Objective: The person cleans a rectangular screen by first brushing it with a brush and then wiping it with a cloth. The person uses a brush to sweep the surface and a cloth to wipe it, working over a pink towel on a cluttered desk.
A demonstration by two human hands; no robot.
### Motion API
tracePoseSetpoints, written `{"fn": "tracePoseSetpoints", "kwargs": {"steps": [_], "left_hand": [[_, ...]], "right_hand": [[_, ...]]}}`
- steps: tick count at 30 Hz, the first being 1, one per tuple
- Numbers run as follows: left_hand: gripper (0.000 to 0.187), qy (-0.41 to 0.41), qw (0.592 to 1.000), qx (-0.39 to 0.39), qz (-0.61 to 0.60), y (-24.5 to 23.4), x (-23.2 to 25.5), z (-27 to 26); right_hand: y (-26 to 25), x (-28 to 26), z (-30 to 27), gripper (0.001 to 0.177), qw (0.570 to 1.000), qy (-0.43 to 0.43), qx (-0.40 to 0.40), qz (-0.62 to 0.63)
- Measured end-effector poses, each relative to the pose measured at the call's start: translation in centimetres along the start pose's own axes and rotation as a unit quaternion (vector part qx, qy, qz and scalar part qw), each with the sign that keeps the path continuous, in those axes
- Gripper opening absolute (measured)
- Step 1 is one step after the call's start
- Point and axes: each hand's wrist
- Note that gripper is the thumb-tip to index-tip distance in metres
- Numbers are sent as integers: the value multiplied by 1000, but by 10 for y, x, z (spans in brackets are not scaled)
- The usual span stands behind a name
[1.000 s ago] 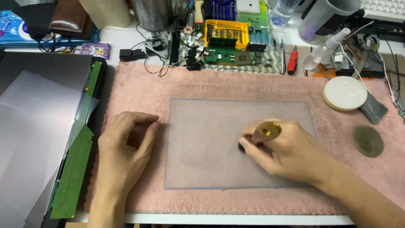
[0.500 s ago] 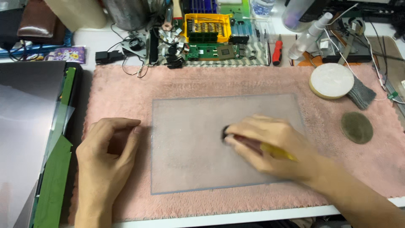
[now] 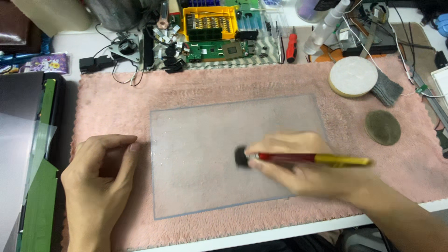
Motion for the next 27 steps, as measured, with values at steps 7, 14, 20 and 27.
{"fn": "tracePoseSetpoints", "kwargs": {"steps": [7,14,20,27], "left_hand": [[9,-23,1000,1,14,-1,3,-3],[8,-35,999,-4,36,1,0,-5],[7,-21,999,-9,48,2,-6,-6],[6,-15,998,-4,60,6,-13,-8]], "right_hand": [[-10,15,-23,11,989,67,-28,-126],[-13,-8,-23,14,989,68,-98,84],[-18,12,-35,22,978,151,-3,-145],[-16,7,-41,20,990,105,-86,27]]}}
Point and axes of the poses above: each hand's wrist, its own z-axis towards the middle knuckle, its own y-axis out of the palm, x = y × z, and after that the axes turned 11 degrees about -x, right-handed
